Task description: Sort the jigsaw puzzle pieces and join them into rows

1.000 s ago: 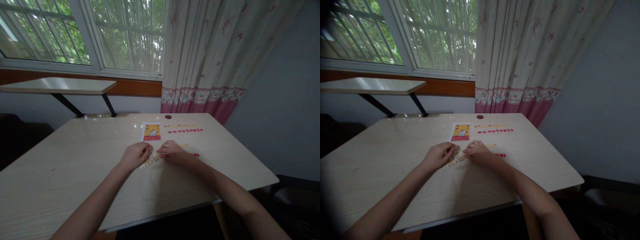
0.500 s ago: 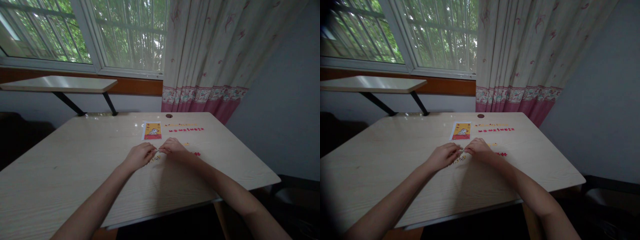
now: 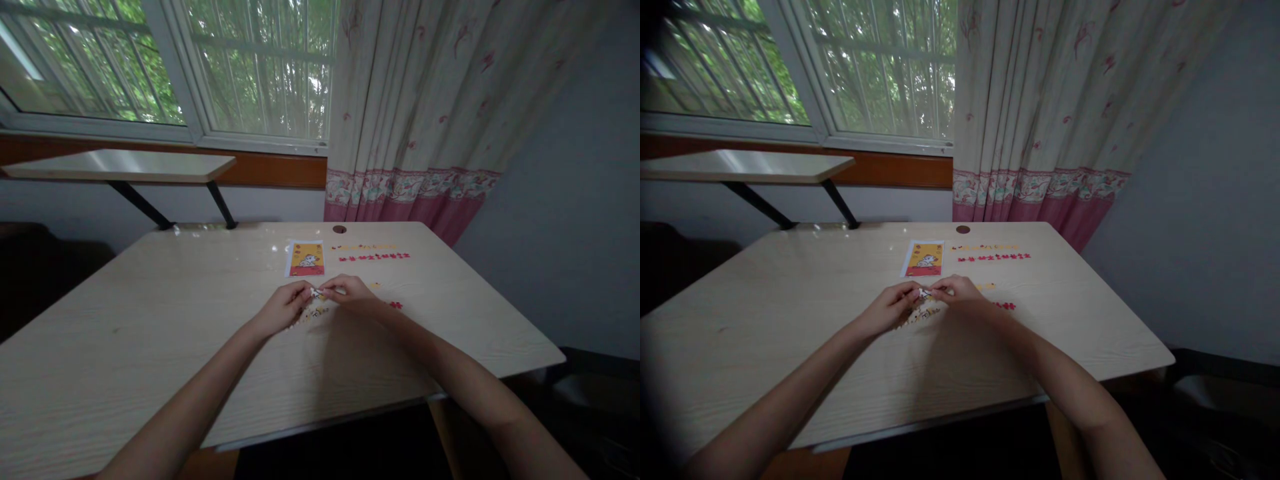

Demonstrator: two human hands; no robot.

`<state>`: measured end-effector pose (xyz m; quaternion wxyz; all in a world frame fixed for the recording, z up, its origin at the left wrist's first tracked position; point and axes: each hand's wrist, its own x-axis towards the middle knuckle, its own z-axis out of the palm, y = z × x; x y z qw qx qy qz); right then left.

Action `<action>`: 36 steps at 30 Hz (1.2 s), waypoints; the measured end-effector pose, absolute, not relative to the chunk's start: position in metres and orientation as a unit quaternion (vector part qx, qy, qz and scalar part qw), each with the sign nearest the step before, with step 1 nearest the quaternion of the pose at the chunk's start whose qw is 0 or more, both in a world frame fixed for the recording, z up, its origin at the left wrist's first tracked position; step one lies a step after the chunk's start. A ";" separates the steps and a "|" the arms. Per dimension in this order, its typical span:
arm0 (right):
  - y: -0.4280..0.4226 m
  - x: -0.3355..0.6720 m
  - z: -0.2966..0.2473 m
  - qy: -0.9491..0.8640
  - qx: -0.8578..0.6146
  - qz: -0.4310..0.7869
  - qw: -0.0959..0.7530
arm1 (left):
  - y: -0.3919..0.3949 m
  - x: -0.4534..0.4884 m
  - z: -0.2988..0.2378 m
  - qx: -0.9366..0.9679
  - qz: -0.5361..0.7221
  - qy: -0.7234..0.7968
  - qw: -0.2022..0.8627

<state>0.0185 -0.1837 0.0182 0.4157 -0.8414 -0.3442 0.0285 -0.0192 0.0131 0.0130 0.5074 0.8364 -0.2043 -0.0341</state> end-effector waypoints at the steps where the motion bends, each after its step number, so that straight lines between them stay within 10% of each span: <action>1: -0.184 0.018 0.019 -0.340 -0.839 0.034 0.423 | 0.013 -0.018 0.011 0.825 -0.044 -0.199 0.527; 27: -0.187 0.009 0.018 -0.367 -0.857 -0.057 0.358 | 0.014 -0.023 0.011 0.812 -0.104 -0.208 0.536; 36: -0.191 0.011 0.021 -0.332 -0.864 -0.065 0.373 | 0.022 -0.022 0.021 0.930 0.062 -0.291 0.217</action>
